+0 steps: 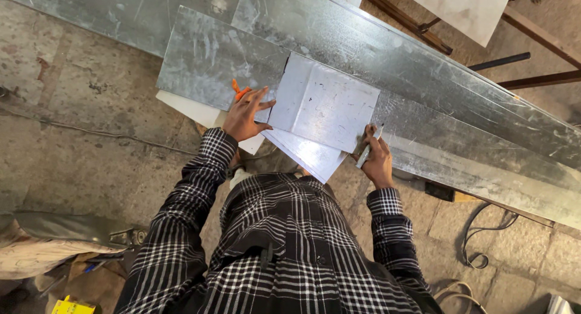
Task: The person uses a paper template to trace outlines and mark measurements onto long metal sheets. They position the template, trace the shape with a marker, and then move the template to repeat the process on different sections of the metal. The person also uses a ruler to draw straight lines and makes additional marks with a chalk-like tool.
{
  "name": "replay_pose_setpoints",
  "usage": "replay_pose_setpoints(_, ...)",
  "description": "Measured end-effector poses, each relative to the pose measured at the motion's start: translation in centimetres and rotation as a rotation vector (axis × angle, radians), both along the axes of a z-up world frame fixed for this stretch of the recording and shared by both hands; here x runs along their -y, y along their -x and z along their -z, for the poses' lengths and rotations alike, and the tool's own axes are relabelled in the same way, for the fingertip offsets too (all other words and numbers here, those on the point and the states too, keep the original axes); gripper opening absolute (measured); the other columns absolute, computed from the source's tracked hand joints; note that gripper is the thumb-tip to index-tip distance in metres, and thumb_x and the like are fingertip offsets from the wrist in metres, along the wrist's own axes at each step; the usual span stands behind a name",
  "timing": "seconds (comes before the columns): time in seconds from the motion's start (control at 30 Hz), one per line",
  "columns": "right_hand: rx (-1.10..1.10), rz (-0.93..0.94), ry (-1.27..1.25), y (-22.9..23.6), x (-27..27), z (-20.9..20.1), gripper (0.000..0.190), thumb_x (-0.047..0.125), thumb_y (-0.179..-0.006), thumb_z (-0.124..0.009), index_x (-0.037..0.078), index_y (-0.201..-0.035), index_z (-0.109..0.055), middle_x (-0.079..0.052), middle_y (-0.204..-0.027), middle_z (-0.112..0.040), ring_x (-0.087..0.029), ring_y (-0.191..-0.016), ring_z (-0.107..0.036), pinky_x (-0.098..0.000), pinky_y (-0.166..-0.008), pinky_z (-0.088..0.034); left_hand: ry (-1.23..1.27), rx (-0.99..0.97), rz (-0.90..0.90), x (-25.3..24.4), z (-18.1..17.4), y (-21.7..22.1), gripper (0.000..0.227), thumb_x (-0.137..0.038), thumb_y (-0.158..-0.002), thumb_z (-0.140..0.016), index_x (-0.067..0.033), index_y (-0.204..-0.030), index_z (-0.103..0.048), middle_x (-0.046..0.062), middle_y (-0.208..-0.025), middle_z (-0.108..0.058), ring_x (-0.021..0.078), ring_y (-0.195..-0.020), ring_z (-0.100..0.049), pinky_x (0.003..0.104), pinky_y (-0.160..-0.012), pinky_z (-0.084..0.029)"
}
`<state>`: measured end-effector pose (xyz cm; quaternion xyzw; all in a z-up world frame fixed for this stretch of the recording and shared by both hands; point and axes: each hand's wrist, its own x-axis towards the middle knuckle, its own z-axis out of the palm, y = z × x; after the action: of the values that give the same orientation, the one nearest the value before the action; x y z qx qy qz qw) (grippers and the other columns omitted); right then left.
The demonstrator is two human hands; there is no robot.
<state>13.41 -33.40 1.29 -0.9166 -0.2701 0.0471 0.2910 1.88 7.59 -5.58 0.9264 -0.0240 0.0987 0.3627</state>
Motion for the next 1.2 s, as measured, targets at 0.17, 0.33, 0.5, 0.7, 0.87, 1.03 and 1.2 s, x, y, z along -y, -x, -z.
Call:
replay_pose_setpoints(0.17,-0.058,0.052,0.085,0.0,0.1,0.5,0.066,0.019,-0.068,-0.096,0.005,-0.124,-0.064,-0.019,-0.135,-0.065,-0.039,-0.124,-0.063,-0.0470,-0.102,-0.054,-0.033,0.023,-0.032,0.2,-0.2,-0.2,0.112,-0.039,-0.064,-0.096,-0.0084,-0.155,-0.037,0.008,-0.145,-0.061,0.0313,-0.141,-0.047,0.056,-0.120,-0.030)
replay_pose_setpoints(0.33,0.082,-0.077,-0.056,-1.1,1.2,1.0,0.062,0.019,-0.070,-0.091,0.002,-0.122,-0.062,-0.023,-0.136,-0.064,-0.042,-0.121,-0.064,-0.0475,-0.099,-0.055,-0.088,-0.004,-0.010,0.3,-2.4,-0.3,0.102,-0.040,-0.064,-0.095,-0.0085,-0.150,-0.050,0.014,-0.144,-0.058,0.0333,-0.139,-0.050,0.056,-0.121,-0.033)
replay_pose_setpoints(0.5,-0.537,0.368,-0.983,-4.5,5.4,3.8,0.041,0.042,-0.103,-0.054,0.015,-0.134,-0.060,-0.010,-0.097,-0.076,-0.025,-0.097,-0.078,-0.0350,-0.088,-0.061,-0.217,0.055,0.089,4.2,-6.8,-2.2,0.092,-0.048,-0.070,-0.093,-0.0084,-0.145,-0.056,0.017,-0.148,-0.056,0.0362,-0.137,-0.049,0.061,-0.118,-0.032)
replay_pose_setpoints(0.7,-0.364,0.544,-0.905,-11.0,3.4,9.2,0.023,0.020,-0.100,-0.072,0.003,-0.115,-0.071,-0.006,-0.099,-0.073,-0.014,-0.084,-0.068,-0.0307,-0.070,-0.056,-0.446,-0.288,0.151,14.3,-9.2,-9.5,0.086,-0.051,-0.067,-0.091,-0.0267,-0.143,-0.058,0.022,-0.159,-0.034,0.0460,-0.142,-0.034,0.071,-0.108,-0.033)
replay_pose_setpoints(0.87,0.054,0.436,-0.606,-12.8,0.8,8.9,0.015,0.014,-0.089,-0.078,0.001,-0.099,-0.077,-0.005,-0.089,-0.077,-0.009,-0.081,-0.069,-0.0264,-0.071,-0.056,-0.492,-0.487,0.151,17.0,-9.1,-11.8,0.090,-0.046,-0.067,-0.092,-0.0320,-0.147,-0.055,0.022,-0.166,-0.019,0.0523,-0.149,-0.019,0.073,-0.106,-0.038)
replay_pose_setpoints(1.03,-0.010,0.518,-0.613,-12.5,0.0,8.2,0.011,0.011,-0.087,-0.076,0.001,-0.093,-0.077,-0.004,-0.079,-0.076,-0.008,-0.070,-0.067,-0.0259,-0.063,-0.055,-0.491,-0.541,0.144,17.2,-9.7,-11.8,0.089,-0.044,-0.068,-0.092,-0.0331,-0.148,-0.054,0.021,-0.167,-0.018,0.0507,-0.151,-0.017,0.073,-0.106,-0.039)
replay_pose_setpoints(1.2,-0.066,0.527,-0.631,-11.7,-0.8,6.1,0.012,0.011,-0.087,-0.077,0.002,-0.094,-0.078,-0.005,-0.078,-0.075,-0.008,-0.068,-0.067,-0.0250,-0.059,-0.054,-0.494,-0.568,0.147,17.4,-9.4,-12.1,0.090,-0.045,-0.068,-0.091,-0.0327,-0.148,-0.053,0.021,-0.167,-0.016,0.0501,-0.151,-0.015,0.073,-0.105,-0.040)
